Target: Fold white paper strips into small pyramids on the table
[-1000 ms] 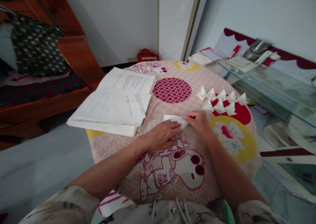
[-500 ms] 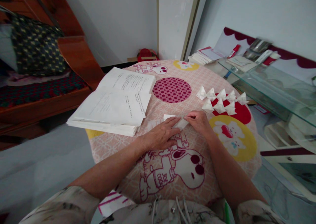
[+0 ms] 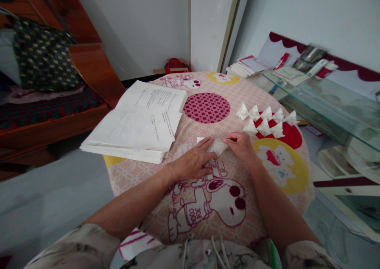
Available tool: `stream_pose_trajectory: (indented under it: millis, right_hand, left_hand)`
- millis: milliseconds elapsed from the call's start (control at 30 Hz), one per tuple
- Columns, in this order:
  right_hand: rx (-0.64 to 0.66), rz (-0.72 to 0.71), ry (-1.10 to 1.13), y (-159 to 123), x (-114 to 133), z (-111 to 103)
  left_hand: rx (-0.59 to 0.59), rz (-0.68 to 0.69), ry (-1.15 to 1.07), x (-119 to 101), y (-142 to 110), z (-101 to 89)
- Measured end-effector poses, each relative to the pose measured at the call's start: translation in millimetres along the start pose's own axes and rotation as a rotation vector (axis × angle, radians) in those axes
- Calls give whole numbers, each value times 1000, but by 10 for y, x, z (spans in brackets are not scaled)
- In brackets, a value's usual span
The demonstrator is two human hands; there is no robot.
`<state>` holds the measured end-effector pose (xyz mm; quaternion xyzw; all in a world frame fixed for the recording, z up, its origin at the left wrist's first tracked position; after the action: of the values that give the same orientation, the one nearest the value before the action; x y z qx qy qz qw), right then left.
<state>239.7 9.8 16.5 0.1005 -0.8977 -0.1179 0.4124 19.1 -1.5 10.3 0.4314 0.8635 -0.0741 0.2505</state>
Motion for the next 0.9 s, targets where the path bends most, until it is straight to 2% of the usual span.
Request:
stream_pose_trajectory:
  millis: [200, 400, 667, 733, 900]
  right_hand:
    - [-29, 6, -13, 3, -43, 0]
    - [-158, -76, -115, -21, -94, 2]
    - [-76, -247, -300, -36, 48, 63]
    - [-86, -219, -303, -34, 42, 54]
    - [-202, -6, -226, -59, -113, -90]
  left_hand:
    - [17, -2, 2, -4, -3, -4]
    - [45, -12, -10, -7, -5, -10]
    - [4, 4, -36, -2, -10, -4]
    - [7, 10, -35, 1, -12, -2]
    - [-10, 44, -45, 2, -9, -3]
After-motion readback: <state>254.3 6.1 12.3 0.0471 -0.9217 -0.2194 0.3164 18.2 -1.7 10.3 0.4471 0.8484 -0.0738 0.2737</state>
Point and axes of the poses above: each hand's wrist, its own y-axis towards the middle knuckle, its own z-axis out of the palm, x = y × z, the point moved 2 cm from there along y, towards the middle knuckle, and after that the axes turned 11 degrees about -z, right-handed, at the moved point
